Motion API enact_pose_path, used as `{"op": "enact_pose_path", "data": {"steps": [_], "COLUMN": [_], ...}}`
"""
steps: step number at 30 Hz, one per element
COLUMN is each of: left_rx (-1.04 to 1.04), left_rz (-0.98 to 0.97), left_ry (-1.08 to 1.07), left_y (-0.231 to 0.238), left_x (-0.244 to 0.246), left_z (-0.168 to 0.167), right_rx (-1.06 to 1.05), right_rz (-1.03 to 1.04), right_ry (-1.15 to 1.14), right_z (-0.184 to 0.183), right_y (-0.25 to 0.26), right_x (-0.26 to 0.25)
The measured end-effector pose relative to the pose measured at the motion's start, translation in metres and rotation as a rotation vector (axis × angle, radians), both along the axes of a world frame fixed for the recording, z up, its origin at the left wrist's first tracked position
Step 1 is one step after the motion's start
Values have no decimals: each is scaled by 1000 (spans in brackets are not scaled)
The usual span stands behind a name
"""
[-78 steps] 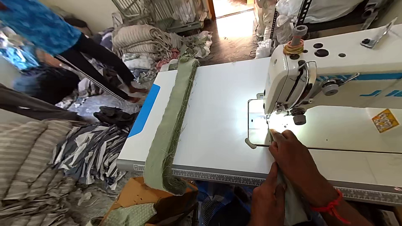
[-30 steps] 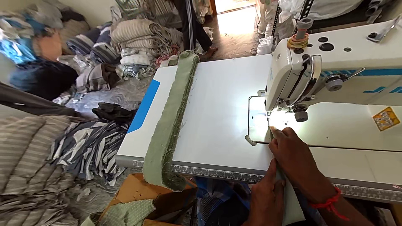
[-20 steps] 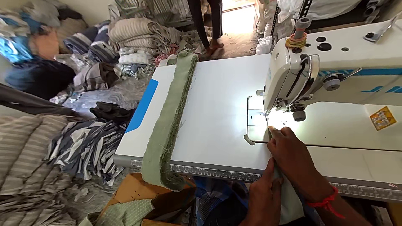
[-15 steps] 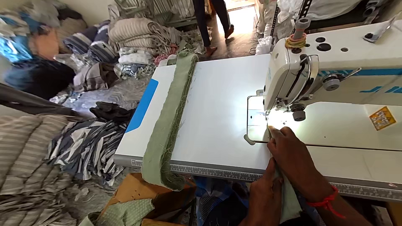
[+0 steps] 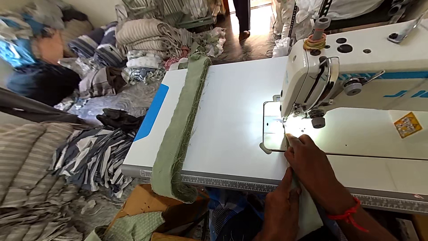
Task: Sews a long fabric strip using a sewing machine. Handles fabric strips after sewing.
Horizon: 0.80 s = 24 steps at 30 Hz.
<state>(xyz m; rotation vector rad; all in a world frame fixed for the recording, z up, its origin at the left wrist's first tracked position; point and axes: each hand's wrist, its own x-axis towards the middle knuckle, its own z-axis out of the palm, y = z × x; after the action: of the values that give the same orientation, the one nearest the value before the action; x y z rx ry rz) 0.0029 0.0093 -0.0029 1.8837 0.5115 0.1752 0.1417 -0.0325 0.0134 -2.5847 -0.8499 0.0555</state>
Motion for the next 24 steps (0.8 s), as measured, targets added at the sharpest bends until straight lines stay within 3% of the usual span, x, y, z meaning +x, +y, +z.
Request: {"op": "enact_pose_path", "data": {"steps": [24], "left_rx": [25], "left_rz": [12], "left_ry": [-3], "left_y": [-1], "left_x": [-1], "left_z": [-2], "right_rx": [-2], "right_rz": [15], "right_ry": [15], "right_z": [4], "right_y": [-3], "right_x": [-4]}}
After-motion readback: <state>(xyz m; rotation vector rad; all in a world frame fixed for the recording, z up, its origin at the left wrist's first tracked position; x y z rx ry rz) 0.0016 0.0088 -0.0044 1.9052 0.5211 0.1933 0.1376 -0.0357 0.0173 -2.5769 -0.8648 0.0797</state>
